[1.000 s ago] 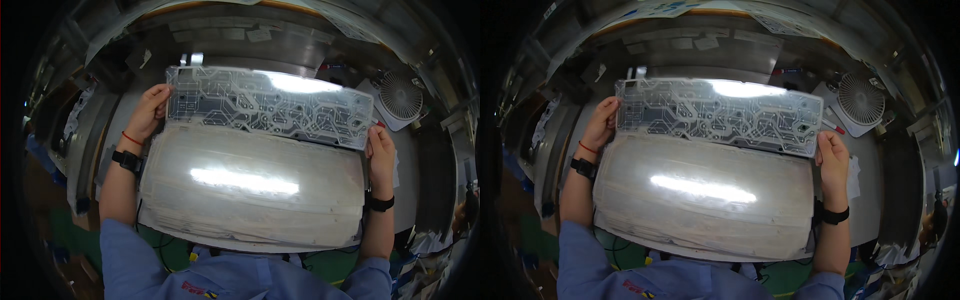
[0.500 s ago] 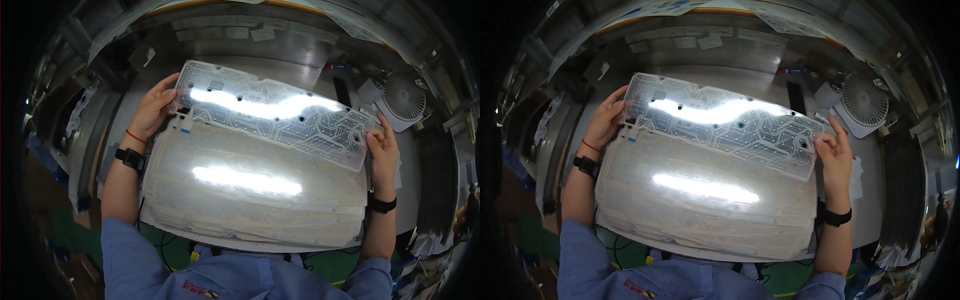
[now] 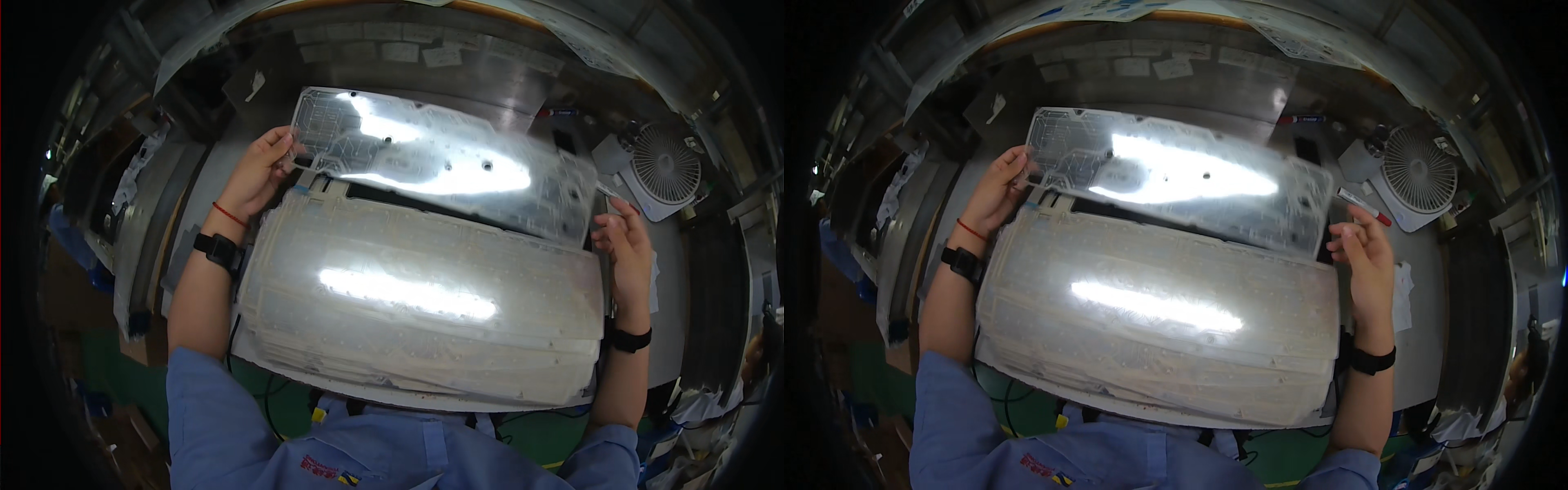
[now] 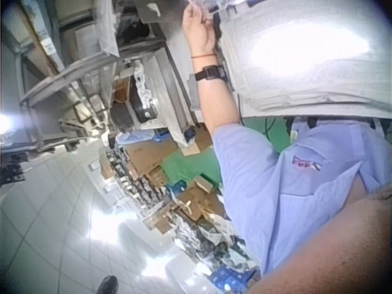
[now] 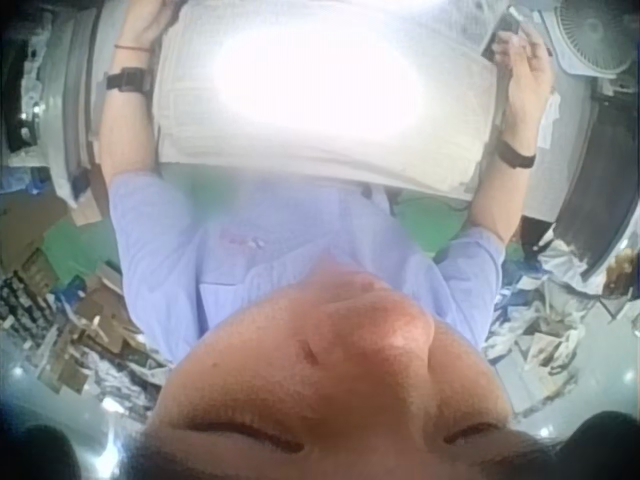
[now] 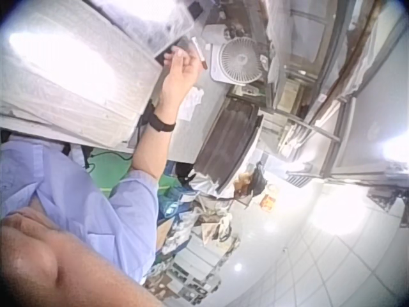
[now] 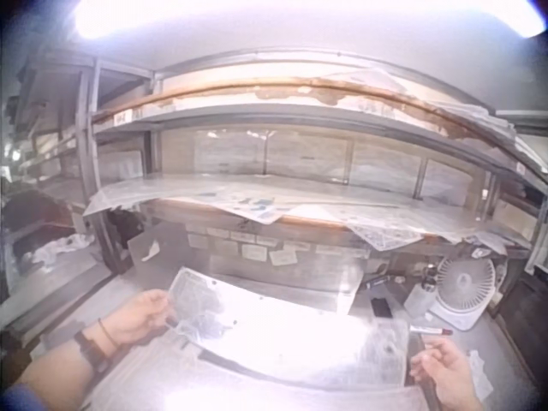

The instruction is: Sorting and inspecting transparent keyboard circuit membranes at a workstation.

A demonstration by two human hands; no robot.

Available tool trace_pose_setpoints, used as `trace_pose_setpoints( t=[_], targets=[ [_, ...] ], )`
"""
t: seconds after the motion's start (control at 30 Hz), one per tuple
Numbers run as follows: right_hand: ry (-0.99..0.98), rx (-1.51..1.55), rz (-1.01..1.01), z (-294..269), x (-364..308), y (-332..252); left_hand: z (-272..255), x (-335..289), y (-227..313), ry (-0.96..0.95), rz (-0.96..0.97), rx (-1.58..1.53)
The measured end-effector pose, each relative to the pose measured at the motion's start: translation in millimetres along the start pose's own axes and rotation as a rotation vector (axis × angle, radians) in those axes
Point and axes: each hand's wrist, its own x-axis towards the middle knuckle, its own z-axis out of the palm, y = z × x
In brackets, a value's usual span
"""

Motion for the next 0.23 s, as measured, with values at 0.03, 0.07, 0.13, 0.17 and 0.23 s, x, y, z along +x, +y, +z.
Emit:
trace_pose_setpoints(
  t=[0.03, 0.07, 0.13, 0.17, 0.23],
  targets=[
    [-0.006, -0.045, 0.03, -0.2, 0.4, 0.0, -3.8, 1.5, -1.6, 0.003, 0.001, -0.015],
    [-0.071, -0.077, 0.065, -0.6, 0.5, 0.3, -7.7, 1.6, -3.4, 0.006, 0.002, -0.029],
    [-0.195, -0.146, 0.136, -3.0, -0.8, 2.5, 13.9, -2.8, 5.8, 0.125, -0.014, -0.069],
    [-0.264, -0.156, 0.149, -3.9, -2.7, 4.6, 21.0, -5.2, 9.2, 0.187, -0.021, -0.089],
    [-0.427, -0.234, 0.175, -9.9, -2.2, 6.7, 13.6, -5.8, 8.3, 0.145, -0.036, -0.069]
  ],
)
